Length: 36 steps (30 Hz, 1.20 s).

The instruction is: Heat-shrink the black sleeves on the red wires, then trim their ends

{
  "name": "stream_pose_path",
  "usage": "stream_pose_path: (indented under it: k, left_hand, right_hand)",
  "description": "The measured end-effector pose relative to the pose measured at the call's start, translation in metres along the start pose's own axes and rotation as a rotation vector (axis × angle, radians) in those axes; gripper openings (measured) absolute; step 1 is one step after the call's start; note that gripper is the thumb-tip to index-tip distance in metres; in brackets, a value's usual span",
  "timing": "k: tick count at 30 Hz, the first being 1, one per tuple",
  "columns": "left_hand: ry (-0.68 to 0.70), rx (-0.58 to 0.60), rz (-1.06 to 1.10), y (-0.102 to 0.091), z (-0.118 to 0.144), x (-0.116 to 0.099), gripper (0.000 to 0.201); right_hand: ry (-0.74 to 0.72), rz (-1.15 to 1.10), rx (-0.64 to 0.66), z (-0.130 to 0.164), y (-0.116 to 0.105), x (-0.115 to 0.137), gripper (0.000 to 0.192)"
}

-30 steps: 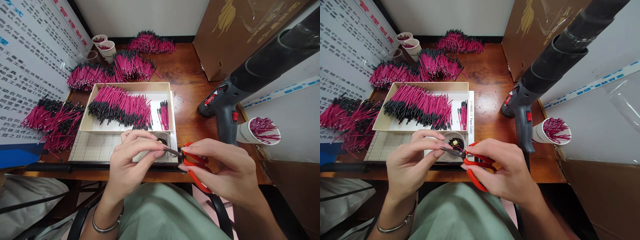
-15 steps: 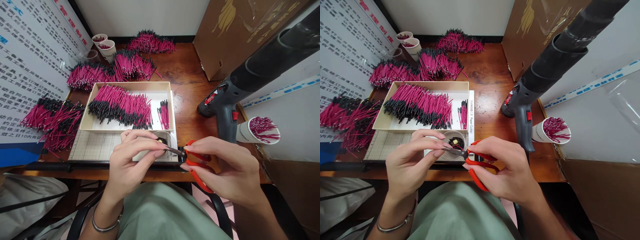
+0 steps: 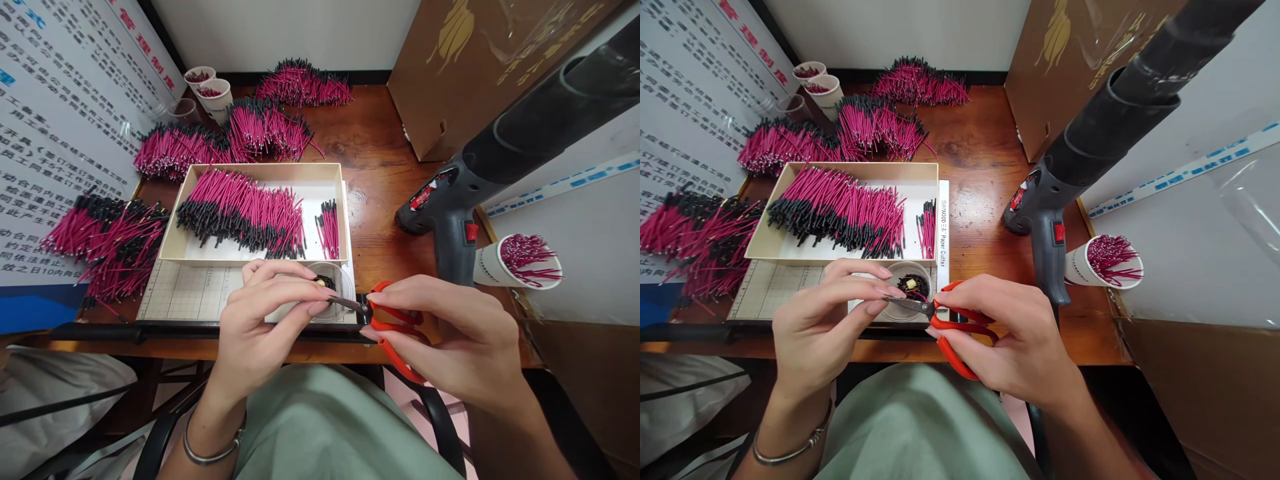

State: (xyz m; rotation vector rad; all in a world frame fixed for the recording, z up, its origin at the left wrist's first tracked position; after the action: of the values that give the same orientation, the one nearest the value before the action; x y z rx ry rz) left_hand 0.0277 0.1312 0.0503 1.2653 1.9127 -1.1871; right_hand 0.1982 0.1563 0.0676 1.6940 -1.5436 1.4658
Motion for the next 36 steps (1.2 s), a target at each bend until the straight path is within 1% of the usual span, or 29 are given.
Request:
stream_pose_path:
  k: [4, 7, 10, 12, 14, 17, 18, 19, 20, 21, 22, 23, 26, 28, 30, 33, 35, 36]
  left_hand:
    - [-0.002, 0.013, -0.012, 0.001, 0.001, 0.000, 0.018]
    - [-0.002, 0.010, -0.039, 0.001, 0.002, 0.000, 0.018]
    - [0.018, 0.019, -0.110, -0.002, 0.000, -0.003, 0.027]
    - [0.037, 0.010, -0.163, -0.009, -0.004, -0.007, 0.031]
    - [0.029, -0.081, -0.189, -0.027, -0.010, -0.010, 0.029]
    - [0.000, -0.356, -0.166, -0.072, -0.021, -0.007, 0.022]
    - [0.020, -0.450, -0.170, -0.088, -0.025, -0.006, 0.020]
    - [0.021, -0.487, -0.204, -0.099, -0.030, -0.001, 0.018]
    - [0.067, -0.534, -0.272, -0.111, -0.035, 0.000, 0.014]
    - [0.125, -0.538, -0.395, -0.118, -0.040, 0.000, 0.007]
    - [0.151, -0.536, -0.581, -0.122, -0.046, 0.002, 0.003]
    - [0.137, -0.569, -0.729, -0.131, -0.049, 0.008, 0.008]
    - [0.049, -0.526, -0.850, -0.145, -0.057, 0.036, 0.018]
    - [-0.003, -0.482, -0.882, -0.148, -0.059, 0.052, 0.019]
    - [-0.028, -0.446, -0.890, -0.148, -0.057, 0.063, 0.017]
    - [-0.063, -0.362, -0.901, -0.143, -0.054, 0.073, 0.010]
    - [-0.078, -0.318, -0.921, -0.139, -0.051, 0.072, 0.011]
    - [-0.077, -0.299, -0.926, -0.135, -0.050, 0.067, 0.013]
  right_hand:
    - [0.021, 0.006, 0.007, 0.002, 0.000, -0.003, 0.022]
    - [0.018, 0.011, -0.020, 0.005, -0.003, -0.005, 0.024]
    - [0.029, -0.006, -0.073, 0.008, -0.008, -0.009, 0.028]
    - [0.025, -0.015, -0.089, 0.008, -0.009, -0.011, 0.031]
    - [0.001, -0.014, -0.087, 0.007, -0.009, -0.011, 0.032]
    - [-0.029, 0.001, -0.085, 0.007, -0.009, -0.008, 0.030]
    - [-0.030, 0.005, -0.083, 0.007, -0.009, -0.008, 0.029]
    - [-0.026, 0.008, -0.082, 0.007, -0.009, -0.008, 0.028]
    - [-0.020, 0.009, -0.080, 0.007, -0.008, -0.008, 0.027]
    - [-0.013, 0.010, -0.075, 0.007, -0.008, -0.008, 0.027]
    - [-0.008, 0.012, -0.070, 0.007, -0.007, -0.008, 0.027]
    - [-0.005, 0.014, -0.068, 0.007, -0.006, -0.008, 0.028]
    - [-0.012, 0.020, -0.071, 0.005, -0.006, -0.006, 0.028]
    - [-0.015, 0.026, -0.074, 0.004, -0.006, -0.005, 0.027]
    - [-0.008, 0.033, -0.068, 0.004, -0.005, -0.006, 0.025]
    - [0.008, 0.064, -0.049, 0.004, -0.004, -0.008, 0.023]
    - [0.005, 0.096, -0.041, 0.004, -0.004, -0.007, 0.022]
    - [-0.001, 0.107, -0.040, 0.004, -0.004, -0.007, 0.021]
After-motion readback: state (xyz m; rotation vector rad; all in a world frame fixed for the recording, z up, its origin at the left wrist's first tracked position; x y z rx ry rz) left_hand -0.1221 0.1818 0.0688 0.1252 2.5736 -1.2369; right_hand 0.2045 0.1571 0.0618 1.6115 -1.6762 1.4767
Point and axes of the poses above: each hand's wrist, its own z-axis away from the middle knuckle, its own y-axis out of the palm, x = y × z, the point moved 10 cm from there along -z, towards the middle knuckle, and after that the axes turned 5 degrees about -z, right-handed, at the moved point
